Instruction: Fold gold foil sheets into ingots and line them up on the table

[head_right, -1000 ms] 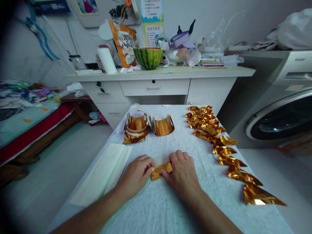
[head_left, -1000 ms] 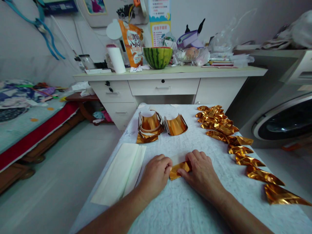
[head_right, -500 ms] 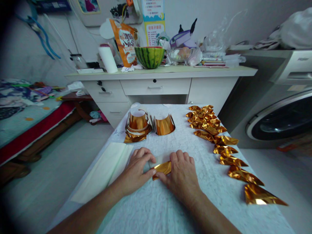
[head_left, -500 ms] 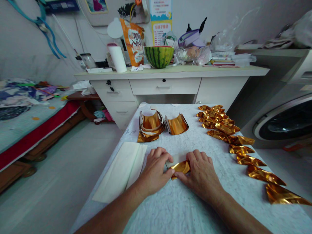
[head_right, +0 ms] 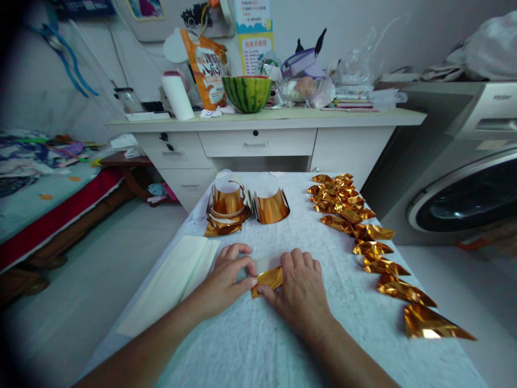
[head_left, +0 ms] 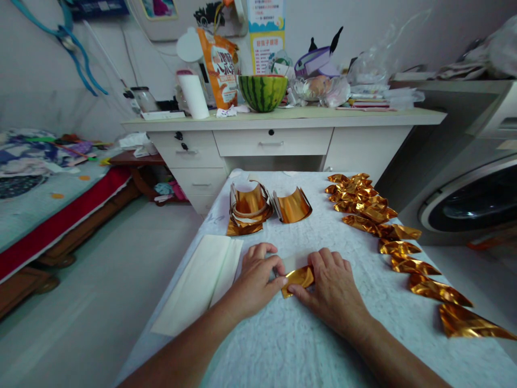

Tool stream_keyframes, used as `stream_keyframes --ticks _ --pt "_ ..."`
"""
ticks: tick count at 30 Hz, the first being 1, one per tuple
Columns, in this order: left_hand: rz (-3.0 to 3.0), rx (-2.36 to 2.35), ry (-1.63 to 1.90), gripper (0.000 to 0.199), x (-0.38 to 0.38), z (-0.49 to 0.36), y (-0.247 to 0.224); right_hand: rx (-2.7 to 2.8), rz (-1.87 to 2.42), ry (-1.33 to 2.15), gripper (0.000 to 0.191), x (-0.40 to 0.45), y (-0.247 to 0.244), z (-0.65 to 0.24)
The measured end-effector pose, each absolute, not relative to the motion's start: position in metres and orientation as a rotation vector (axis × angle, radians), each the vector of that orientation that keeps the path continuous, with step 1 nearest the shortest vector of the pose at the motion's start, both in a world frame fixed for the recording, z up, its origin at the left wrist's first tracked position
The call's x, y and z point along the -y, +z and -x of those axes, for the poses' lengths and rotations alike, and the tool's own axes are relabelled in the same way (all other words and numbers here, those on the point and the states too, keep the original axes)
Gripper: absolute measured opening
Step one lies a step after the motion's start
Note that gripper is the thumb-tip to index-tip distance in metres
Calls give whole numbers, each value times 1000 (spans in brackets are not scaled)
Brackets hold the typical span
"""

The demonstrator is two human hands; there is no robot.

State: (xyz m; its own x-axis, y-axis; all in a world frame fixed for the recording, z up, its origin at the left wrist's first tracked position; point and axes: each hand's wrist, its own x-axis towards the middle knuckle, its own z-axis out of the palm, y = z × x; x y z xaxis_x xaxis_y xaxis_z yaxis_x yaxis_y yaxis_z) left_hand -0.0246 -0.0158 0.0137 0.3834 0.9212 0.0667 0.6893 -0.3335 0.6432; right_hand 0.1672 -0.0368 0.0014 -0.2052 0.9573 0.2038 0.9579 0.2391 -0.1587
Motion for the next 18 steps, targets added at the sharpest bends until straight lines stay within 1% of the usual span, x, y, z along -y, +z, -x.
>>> stream_keyframes --ticks 7,18 --pt "-2126 -1396 581 9 14 22 11 2242 1745 32 41 37 0 -169" --pt "-2146 -1423 581 11 14 20 12 2206 1758 58 45 37 -2 -170"
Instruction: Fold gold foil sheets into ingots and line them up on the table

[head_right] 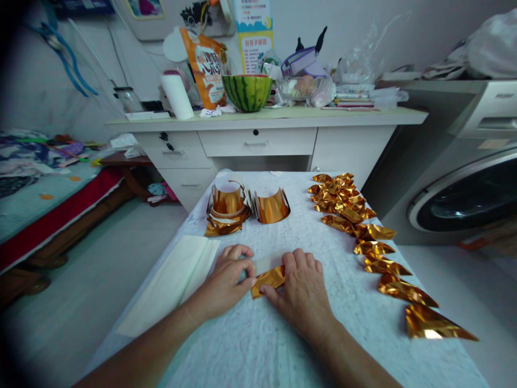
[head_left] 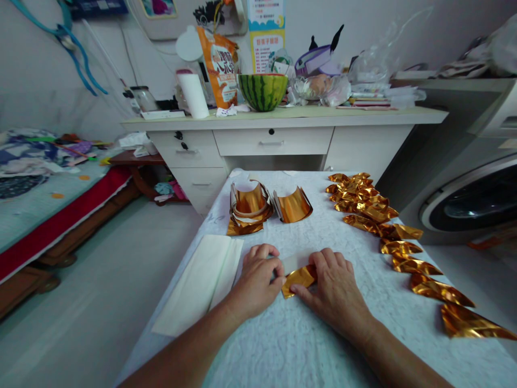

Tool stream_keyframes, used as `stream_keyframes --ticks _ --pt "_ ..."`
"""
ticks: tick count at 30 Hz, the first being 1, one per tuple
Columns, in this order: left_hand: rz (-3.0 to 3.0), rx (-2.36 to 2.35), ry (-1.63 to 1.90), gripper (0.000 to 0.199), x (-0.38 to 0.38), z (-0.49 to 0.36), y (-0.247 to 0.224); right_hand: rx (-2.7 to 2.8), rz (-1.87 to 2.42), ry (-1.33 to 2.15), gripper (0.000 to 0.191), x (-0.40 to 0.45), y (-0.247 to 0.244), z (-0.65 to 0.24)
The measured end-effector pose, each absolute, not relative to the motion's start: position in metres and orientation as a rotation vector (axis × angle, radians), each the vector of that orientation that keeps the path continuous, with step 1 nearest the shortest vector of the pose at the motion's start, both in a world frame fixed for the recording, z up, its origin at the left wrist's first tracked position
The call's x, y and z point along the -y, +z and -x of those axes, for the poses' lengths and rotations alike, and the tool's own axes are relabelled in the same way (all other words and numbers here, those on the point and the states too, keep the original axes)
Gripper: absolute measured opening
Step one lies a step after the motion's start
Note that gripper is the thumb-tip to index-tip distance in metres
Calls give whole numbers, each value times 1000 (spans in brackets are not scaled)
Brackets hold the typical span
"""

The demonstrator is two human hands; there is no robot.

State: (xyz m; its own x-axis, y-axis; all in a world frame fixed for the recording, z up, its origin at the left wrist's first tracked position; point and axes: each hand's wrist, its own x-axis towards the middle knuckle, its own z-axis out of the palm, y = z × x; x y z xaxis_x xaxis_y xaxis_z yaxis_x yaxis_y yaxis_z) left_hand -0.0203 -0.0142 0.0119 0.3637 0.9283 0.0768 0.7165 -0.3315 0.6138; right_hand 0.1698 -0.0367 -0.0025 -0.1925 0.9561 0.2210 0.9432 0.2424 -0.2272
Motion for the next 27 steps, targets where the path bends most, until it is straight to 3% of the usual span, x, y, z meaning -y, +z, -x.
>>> stream_keyframes --ticks 7,12,18,23,27 --pt "-2180 -1420 588 12 17 20 9 2191 1760 35 50 36 -5 -172" --pt "-2285 -1276 645 32 20 19 12 2150 1717 26 53 36 -6 -172" --pt "-2369 -1023 413 22 17 17 15 2106 1666 29 52 32 -13 -177" --pt "-2412 -1019 427 21 21 16 15 2064 1708 57 56 25 -15 -194" --pt "-2493 -1058 375 30 27 11 18 2082 1749 131 41 21 -12 -206"
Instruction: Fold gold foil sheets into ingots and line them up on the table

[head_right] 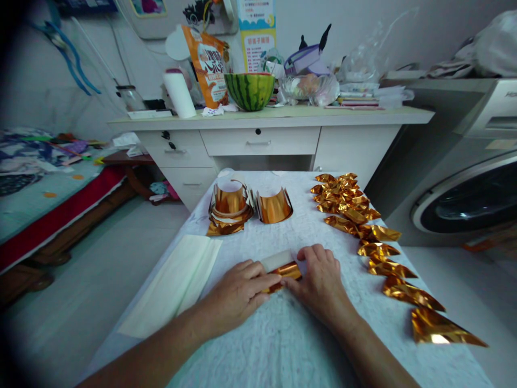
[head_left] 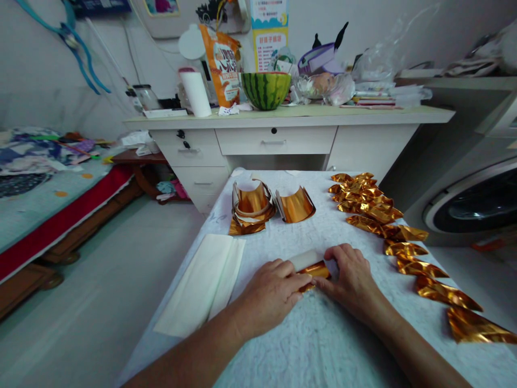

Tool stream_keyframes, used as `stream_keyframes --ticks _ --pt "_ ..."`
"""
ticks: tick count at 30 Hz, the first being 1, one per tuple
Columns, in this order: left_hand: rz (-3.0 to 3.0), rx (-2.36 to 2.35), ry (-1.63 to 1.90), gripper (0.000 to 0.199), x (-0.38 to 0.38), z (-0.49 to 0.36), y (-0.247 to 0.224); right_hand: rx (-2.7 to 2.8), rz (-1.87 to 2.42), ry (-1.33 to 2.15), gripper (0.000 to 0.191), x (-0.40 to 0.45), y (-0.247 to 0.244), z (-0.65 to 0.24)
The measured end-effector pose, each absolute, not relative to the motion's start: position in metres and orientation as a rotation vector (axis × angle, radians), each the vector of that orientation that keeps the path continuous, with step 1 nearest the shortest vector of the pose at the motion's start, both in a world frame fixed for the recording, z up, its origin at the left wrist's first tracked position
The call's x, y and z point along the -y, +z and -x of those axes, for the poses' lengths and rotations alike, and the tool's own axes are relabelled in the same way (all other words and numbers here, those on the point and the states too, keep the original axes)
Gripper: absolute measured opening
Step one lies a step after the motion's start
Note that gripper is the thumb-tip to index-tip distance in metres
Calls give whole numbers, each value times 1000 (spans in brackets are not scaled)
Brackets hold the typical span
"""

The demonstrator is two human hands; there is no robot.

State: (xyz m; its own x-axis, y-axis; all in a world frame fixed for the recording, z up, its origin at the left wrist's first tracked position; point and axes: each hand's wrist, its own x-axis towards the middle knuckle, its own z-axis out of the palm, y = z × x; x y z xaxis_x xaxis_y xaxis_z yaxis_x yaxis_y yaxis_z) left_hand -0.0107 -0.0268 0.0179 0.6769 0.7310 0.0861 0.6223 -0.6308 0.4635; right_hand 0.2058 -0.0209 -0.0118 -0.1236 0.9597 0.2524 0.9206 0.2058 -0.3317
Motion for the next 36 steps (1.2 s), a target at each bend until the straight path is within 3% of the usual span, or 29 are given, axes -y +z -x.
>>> stream_keyframes --ticks 7,14,25,33,36 --pt "-2564 -1120 287 31 30 5 14 2069 1730 310 8 16 -10 -213" --pt "-2587 -1145 242 20 31 3 12 2031 1819 310 11 14 -9 -208" --pt "-2650 -1076 229 49 35 2 15 1983 1877 246 12 16 -8 -201" --pt "-2661 -1089 244 41 35 1 13 2036 1737 249 4 20 -5 -198" --pt "-2661 -1075 269 36 34 1 11 2151 1590 343 13 23 -2 -195"
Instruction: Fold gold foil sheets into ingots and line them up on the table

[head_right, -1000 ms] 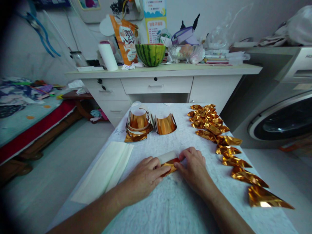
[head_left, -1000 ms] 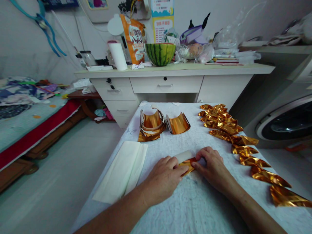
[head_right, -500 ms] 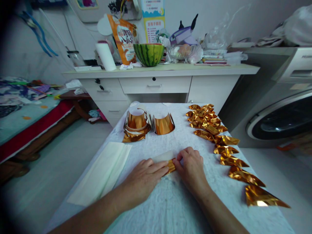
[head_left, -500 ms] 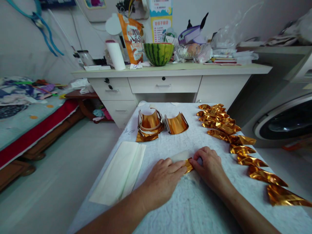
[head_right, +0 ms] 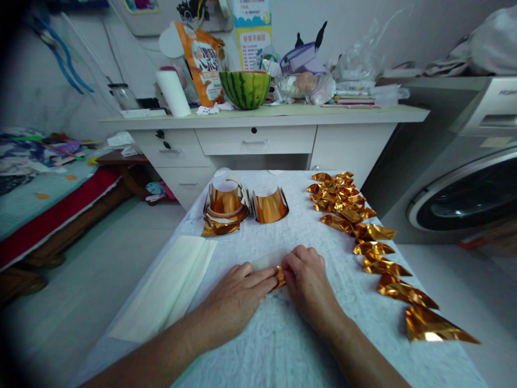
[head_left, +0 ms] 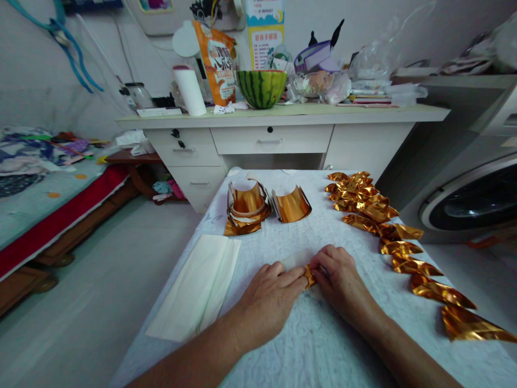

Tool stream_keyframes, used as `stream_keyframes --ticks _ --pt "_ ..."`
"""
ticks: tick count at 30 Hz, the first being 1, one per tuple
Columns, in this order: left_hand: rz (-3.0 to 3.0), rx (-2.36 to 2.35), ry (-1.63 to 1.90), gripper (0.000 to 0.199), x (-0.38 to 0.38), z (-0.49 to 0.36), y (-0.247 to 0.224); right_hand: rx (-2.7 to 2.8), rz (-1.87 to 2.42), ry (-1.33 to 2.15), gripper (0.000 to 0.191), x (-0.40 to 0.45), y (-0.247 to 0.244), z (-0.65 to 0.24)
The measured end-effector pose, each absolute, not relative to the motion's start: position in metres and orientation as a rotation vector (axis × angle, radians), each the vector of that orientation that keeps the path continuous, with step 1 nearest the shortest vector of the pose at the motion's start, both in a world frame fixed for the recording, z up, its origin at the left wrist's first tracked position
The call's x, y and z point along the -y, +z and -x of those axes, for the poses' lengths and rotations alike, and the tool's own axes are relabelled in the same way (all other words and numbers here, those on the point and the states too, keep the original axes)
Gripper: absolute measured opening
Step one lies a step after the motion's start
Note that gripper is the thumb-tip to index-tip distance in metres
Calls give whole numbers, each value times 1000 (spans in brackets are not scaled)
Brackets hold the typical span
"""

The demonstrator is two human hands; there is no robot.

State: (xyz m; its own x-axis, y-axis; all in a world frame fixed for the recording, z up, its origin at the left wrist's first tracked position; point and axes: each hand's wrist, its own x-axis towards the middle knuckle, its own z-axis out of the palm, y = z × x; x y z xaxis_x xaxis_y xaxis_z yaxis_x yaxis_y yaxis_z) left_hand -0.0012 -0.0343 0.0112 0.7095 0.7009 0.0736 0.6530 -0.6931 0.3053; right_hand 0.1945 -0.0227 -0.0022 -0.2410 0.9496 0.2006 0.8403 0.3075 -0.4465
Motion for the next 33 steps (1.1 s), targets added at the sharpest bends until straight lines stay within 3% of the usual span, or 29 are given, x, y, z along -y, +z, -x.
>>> stream_keyframes --ticks 7,13,21,27,33 --pt "-2717 -1006 352 19 29 6 7 2227 1573 401 18 23 -2 -190" --pt "-2801 -980 395 22 30 14 11 2195 1669 370 2 27 0 -182" --pt "-2367 -1074 545 7 27 19 8 2225 1723 189 23 34 0 -173" --pt "-2247 -1178 507 13 23 22 10 2246 1730 110 41 38 1 -170" --pt "-2238 -1178 489 16 21 23 9 2245 1737 100 42 39 2 -168"
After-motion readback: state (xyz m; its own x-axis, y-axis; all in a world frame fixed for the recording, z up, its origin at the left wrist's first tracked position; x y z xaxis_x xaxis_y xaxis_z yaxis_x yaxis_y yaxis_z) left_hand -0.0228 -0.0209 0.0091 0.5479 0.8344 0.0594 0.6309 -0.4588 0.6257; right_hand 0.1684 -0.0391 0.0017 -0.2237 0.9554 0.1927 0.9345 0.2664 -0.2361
